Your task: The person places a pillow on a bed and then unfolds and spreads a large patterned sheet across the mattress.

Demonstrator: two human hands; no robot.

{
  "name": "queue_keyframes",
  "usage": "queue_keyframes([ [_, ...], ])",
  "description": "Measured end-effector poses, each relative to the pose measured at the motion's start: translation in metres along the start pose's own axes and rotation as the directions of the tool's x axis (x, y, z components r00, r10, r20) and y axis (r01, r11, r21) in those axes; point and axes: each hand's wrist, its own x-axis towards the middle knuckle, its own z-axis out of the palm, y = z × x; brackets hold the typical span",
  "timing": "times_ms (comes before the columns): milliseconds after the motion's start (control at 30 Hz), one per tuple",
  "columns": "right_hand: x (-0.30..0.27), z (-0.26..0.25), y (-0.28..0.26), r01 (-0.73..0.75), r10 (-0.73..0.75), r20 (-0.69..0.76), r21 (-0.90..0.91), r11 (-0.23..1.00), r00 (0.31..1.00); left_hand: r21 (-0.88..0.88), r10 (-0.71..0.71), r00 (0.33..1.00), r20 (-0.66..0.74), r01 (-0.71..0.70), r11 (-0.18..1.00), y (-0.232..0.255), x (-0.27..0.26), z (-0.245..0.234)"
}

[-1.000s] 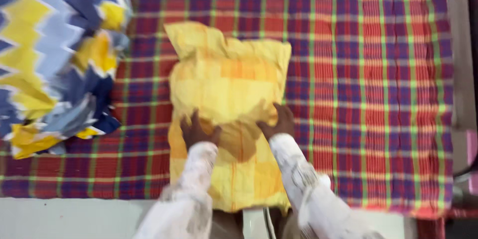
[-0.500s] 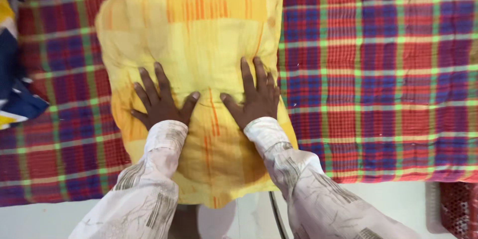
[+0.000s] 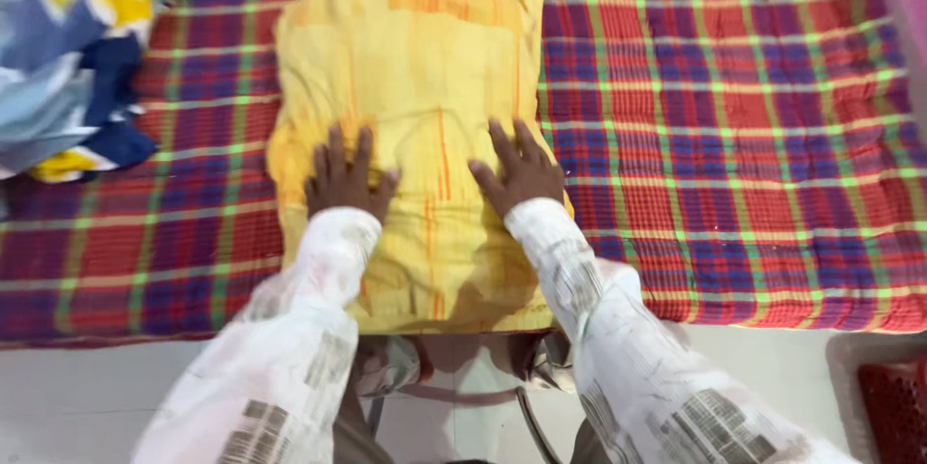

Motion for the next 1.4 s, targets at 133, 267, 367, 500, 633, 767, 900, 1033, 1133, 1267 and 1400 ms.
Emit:
queue_keyframes([
  [133, -0.053, -0.008, -0.002, -0.093, 0.102, 0.146, -0.064, 0.994, 0.984, -0.034, -0.060, 0.991, 0.119, 0.065, 0.997, -0.011, -0.074, 0.001],
  [267, -0.094, 0.002, 0.008, -0.006, 0.006, 0.077, 0.011, 1.000, 0.997, -0.058, -0.164, 0.971, 0.173, 0.176, 0.983, -0.001, -0.124, -0.017],
  [367, -0.105, -0.002, 0.020, 0.107, -0.107, 0.010, 0.034, 0.994, 0.994, -0.121, -0.158, 0.960, 0.230, 0.190, 0.974, -0.006, -0.126, -0.026],
  [500, -0.129, -0.025, 0.023, 0.055, -0.035, -0.109, 0.194, 0.979, 0.993, -0.222, -0.073, 0.996, -0.057, 0.059, 0.973, -0.031, -0.125, -0.001],
  [633, -0.149, -0.046, 0.015, 0.142, -0.060, -0.394, 0.180, 0.973, 0.917, -0.377, -0.249, 0.934, -0.258, 0.140, 0.916, -0.032, -0.122, 0.011],
  [767, -0.172, -0.061, -0.012, 0.287, -0.268, -0.171, 0.097, 0.953, 0.948, -0.459, -0.601, 0.799, -0.013, 0.529, 0.714, -0.032, -0.126, 0.005],
  [900, -0.182, -0.062, -0.043, 0.496, -0.486, -0.113, 0.090, 0.863, 0.866, -0.555, -0.757, 0.601, 0.256, 0.733, 0.393, -0.041, -0.124, 0.031],
  [1033, -0.180, -0.052, -0.057, 0.537, -0.530, -0.103, 0.061, 0.841, 0.842, -0.588, -0.814, 0.557, 0.167, 0.719, 0.371, -0.075, -0.108, 0.082],
  [1133, -0.184, -0.042, -0.052, 0.535, -0.528, -0.110, 0.047, 0.843, 0.842, -0.716, -0.756, 0.548, 0.359, 0.681, 0.153, -0.102, -0.111, 0.116],
  [1267, -0.188, -0.046, -0.051, 0.507, -0.495, -0.133, 0.073, 0.859, 0.858, -0.827, -0.649, 0.610, 0.454, 0.559, -0.053, -0.120, -0.108, 0.124],
  [1400, -0.204, -0.050, -0.057, 0.399, -0.388, -0.094, 0.196, 0.896, 0.917, -0.851, -0.569, 0.647, 0.507, 0.479, -0.214, -0.122, -0.100, 0.120],
])
